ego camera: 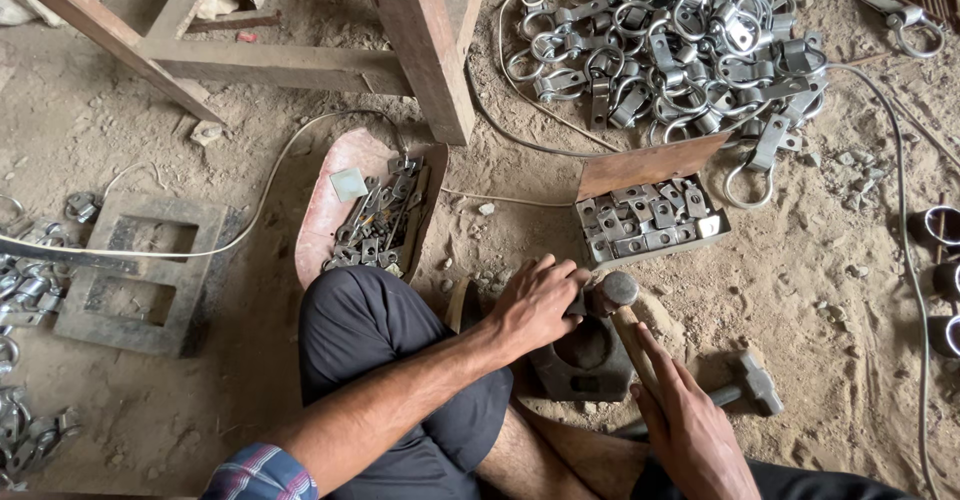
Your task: The person hammers metal components on a large hexagonal metal anvil while sitting on the floor, using a hammer to strike the pieces into a container.
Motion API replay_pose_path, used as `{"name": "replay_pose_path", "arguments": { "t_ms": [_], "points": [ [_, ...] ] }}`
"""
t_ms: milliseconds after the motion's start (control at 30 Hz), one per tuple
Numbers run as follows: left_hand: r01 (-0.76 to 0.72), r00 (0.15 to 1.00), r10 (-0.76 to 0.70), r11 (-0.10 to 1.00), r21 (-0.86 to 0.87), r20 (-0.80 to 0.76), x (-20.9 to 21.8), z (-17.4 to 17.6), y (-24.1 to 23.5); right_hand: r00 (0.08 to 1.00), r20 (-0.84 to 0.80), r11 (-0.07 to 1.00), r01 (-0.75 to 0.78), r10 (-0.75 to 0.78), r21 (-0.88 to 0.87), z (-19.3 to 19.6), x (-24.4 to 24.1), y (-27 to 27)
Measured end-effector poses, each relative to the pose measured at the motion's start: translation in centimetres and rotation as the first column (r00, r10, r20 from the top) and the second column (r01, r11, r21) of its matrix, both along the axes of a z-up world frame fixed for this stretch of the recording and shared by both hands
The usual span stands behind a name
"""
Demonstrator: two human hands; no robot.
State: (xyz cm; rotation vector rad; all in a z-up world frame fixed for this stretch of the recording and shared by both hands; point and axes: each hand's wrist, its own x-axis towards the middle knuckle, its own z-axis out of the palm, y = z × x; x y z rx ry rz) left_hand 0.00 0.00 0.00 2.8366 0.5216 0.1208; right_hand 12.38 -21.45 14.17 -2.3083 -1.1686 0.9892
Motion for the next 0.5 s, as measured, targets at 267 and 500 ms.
{"name": "replay_pose_path", "arguments": {
  "t_ms": [267, 500],
  "points": [
    [-0.046, 0.995, 0.043, 0.998, -0.031, -0.088, -0.2, 3.7, 0.1, 1.000, 0.021, 0.998, -0.018, 0.017, 0.057, -0.4, 0.0, -0.2],
    [-0.044, 0.999, 0.044, 0.999, 0.031, 0.008, -0.4, 2.3, 0.2, 0.999, 0.047, 0.999, -0.021, 0.019, 0.038, -0.4, -0.1, -0.3]
  ]
}}
